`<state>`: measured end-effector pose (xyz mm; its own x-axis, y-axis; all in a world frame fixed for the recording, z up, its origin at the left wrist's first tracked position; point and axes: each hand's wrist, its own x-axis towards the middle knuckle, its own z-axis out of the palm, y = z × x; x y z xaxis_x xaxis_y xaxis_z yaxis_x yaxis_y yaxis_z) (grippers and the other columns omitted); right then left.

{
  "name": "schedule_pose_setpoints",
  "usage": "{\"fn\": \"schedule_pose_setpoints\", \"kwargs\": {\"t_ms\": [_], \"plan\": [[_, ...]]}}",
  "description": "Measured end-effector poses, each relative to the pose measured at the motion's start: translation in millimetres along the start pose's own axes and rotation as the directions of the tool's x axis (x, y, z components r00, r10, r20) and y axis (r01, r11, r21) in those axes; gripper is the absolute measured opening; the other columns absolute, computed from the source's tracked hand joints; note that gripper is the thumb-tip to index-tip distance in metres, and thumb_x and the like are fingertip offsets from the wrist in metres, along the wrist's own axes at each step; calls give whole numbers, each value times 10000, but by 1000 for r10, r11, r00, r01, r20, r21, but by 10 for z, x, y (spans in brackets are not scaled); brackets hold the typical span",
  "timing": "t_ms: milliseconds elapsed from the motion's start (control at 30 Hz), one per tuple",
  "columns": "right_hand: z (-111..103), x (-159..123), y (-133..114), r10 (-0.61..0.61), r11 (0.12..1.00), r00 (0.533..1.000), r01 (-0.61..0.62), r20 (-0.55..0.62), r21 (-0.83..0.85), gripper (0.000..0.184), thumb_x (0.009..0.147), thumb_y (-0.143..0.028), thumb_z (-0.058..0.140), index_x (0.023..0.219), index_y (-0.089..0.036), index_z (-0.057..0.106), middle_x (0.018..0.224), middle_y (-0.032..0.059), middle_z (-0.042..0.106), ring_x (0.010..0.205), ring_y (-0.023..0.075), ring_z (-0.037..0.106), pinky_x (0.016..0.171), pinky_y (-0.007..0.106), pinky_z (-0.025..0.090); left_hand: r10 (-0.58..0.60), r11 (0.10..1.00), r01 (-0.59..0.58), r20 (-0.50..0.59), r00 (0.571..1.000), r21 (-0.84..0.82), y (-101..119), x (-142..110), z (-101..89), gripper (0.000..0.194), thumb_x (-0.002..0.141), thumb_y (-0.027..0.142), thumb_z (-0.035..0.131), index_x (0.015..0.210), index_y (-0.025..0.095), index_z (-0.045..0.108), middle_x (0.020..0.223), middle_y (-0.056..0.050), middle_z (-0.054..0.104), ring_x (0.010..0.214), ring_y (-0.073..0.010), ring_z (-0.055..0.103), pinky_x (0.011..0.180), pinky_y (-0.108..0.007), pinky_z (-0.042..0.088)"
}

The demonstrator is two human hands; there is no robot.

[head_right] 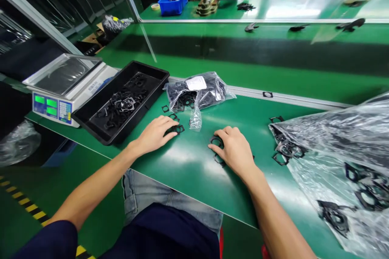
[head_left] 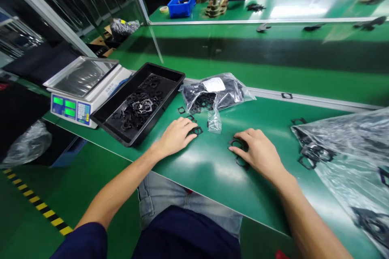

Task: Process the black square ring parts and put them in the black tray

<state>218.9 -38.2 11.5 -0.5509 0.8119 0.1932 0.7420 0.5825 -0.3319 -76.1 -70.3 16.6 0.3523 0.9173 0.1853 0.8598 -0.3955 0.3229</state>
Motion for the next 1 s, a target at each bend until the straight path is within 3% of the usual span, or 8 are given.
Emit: {"fn": "schedule_pose_setpoints", "kwargs": {"t_ms": [133,267,433,533,633,767,900,1000], "plan": [[-1,0,-47,-31,999,999,32,27,-27,131,930,-308,630,970,-215,715,881,99,724,811,279,609,705,382,465,-54,998,52,45,998,38,60,100,103,200,924,255,628,1109,193,673,1109,-91,654,996,-240,598,856,-381,495],[15,1,-98,20,997,1000,-21,-10,-71,280,1011,-269,465,913,-207,719,807,96,723,801,276,608,699,382,448,-16,1000,17,27,999,-24,50,139,80,136,892,201,652,1027,192,667,1082,-84,653,969,-230,584,833,-368,491],[7,-18,-170,118,987,984,-101,-136,125,300,1013,-316,464,877,-217,713,854,103,706,839,266,629,727,379,484,-38,943,36,0,999,-330,88,120,22,99,911,237,627,835,174,635,902,-52,661,817,-167,597,760,-310,500],[-27,-21,-241,259,879,947,-149,-191,454,317,1000,-427,516,837,-214,685,777,74,674,730,220,634,686,356,514,-146,697,180,108,983,-694,200,164,-41,226,879,350,691,797,157,606,885,-49,697,683,-115,627,644,-251,506],[-50,3,-299,402,575,915,-217,-42,789,391,916,-577,633,808,-202,650,649,23,646,571,167,620,580,307,525,-152,392,262,219,964,-882,355,314,-59,366,824,458,755,776,144,572,875,-67,722,643,-112,681,602,-226,527],[-45,42,-330,495,251,861,-271,117,929,480,722,-640,807,770,-192,642,696,23,686,592,170,695,586,289,577,-125,139,276,259,958,-951,535,585,65,510,763,598,773,745,137,554,809,-67,731,575,-111,690,544,-199,534],[-3,39,-330,527,210,839,-283,135,936,463,668,-579,862,801,-180,668,665,17,695,616,176,709,617,293,597,-200,-70,242,252,947,-968,603,697,254,564,738,661,762,759,149,525,776,-56,741,519,-100,671,514,-186,539],[33,20,-328,524,228,842,-285,130,931,409,701,-492,854,913,-174,709,699,16,712,671,177,724,665,292,594,-245,-122,215,239,940,-969,573,643,339,535,733,623,787,775,150,541,804,-57,752,527,-104,676,534,-201,557]]}}
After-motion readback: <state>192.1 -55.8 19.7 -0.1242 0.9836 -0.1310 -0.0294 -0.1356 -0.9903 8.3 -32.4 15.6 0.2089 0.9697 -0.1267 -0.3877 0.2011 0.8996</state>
